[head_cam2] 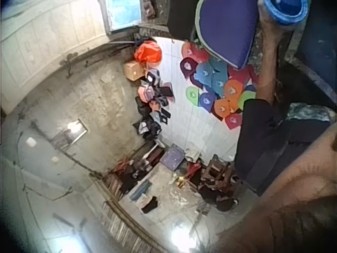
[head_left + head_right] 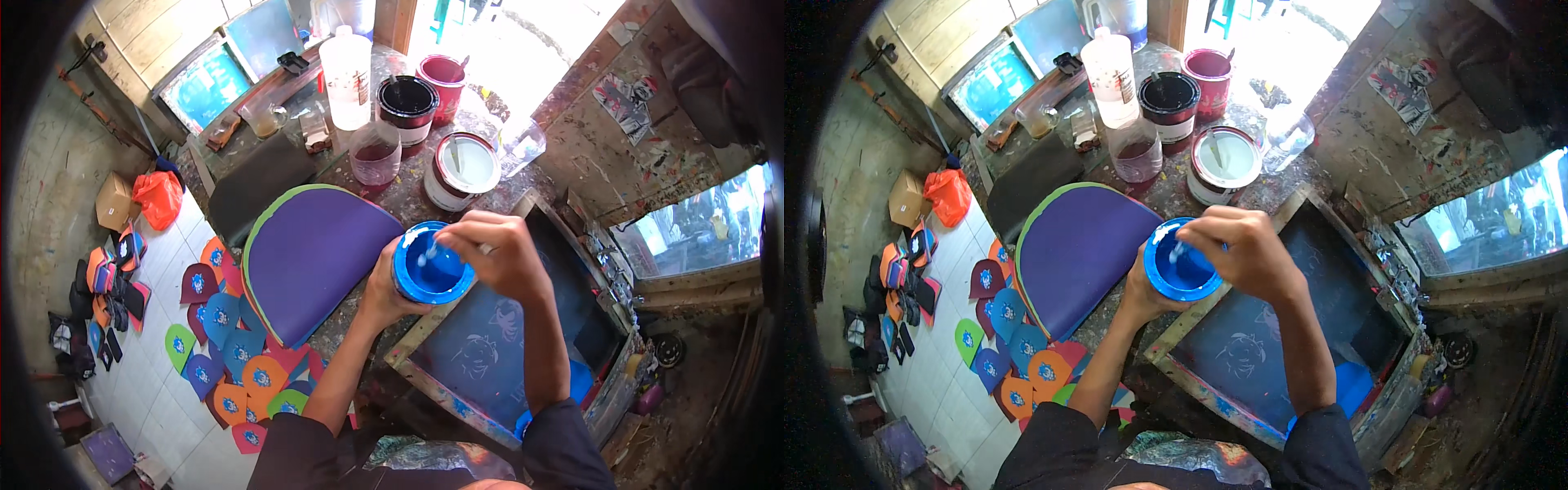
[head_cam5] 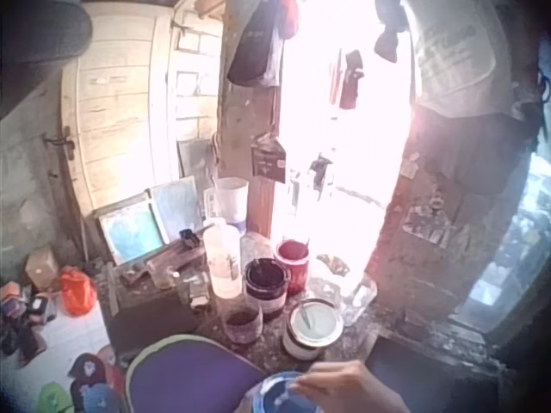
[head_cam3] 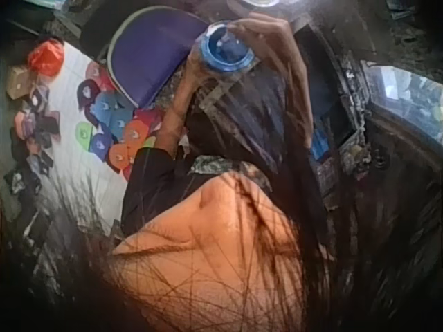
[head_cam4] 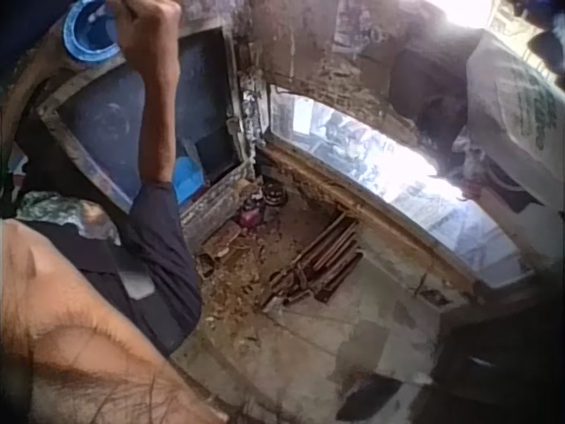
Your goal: The person mixes light blue paint in a small container by pouring white paint into it using a spoon and stirring them together.
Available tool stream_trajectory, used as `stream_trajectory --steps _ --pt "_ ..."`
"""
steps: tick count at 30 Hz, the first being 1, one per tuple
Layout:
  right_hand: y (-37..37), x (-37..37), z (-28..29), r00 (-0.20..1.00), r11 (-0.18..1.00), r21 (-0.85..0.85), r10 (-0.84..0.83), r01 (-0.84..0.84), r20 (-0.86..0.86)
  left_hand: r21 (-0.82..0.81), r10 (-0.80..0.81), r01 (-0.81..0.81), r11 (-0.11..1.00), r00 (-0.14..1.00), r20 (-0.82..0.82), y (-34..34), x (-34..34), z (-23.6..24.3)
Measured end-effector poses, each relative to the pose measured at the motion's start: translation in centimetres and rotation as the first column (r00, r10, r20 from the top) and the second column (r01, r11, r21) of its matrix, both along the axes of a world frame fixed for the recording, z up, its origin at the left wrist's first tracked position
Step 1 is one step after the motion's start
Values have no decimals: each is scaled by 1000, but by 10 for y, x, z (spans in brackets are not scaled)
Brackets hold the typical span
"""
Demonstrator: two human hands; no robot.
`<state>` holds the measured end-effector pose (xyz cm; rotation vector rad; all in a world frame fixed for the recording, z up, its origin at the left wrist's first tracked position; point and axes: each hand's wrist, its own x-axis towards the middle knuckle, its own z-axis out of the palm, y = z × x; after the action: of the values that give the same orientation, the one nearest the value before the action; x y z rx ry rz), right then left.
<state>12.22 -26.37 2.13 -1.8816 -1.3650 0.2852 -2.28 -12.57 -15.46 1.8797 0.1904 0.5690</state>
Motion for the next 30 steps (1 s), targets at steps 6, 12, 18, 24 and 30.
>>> stream_trajectory --steps 6,12,18,24,30 --pt "1 -1 1 998 999 14 52 -52 -32 23 3 -3 1000 1000 12 0 1 -10" --pt "-5 -1 -11 997 998 13 56 -56 -52 -39 -25 24 999 1000 -16 -1 2 -11" --pt "-13 3 -10 998 997 -74 -15 19 67 -17 -17 17 1000 1000 -1 -1 4 -4" --pt "-14 -6 -14 988 986 47 -157 157 -8 29 1 -2 1000 1000 20 -1 1 -2" --pt "-27 -4 -11 967 959 136 -238 249 -90 20 -7 7 1000 1000 -3 0 1 4"
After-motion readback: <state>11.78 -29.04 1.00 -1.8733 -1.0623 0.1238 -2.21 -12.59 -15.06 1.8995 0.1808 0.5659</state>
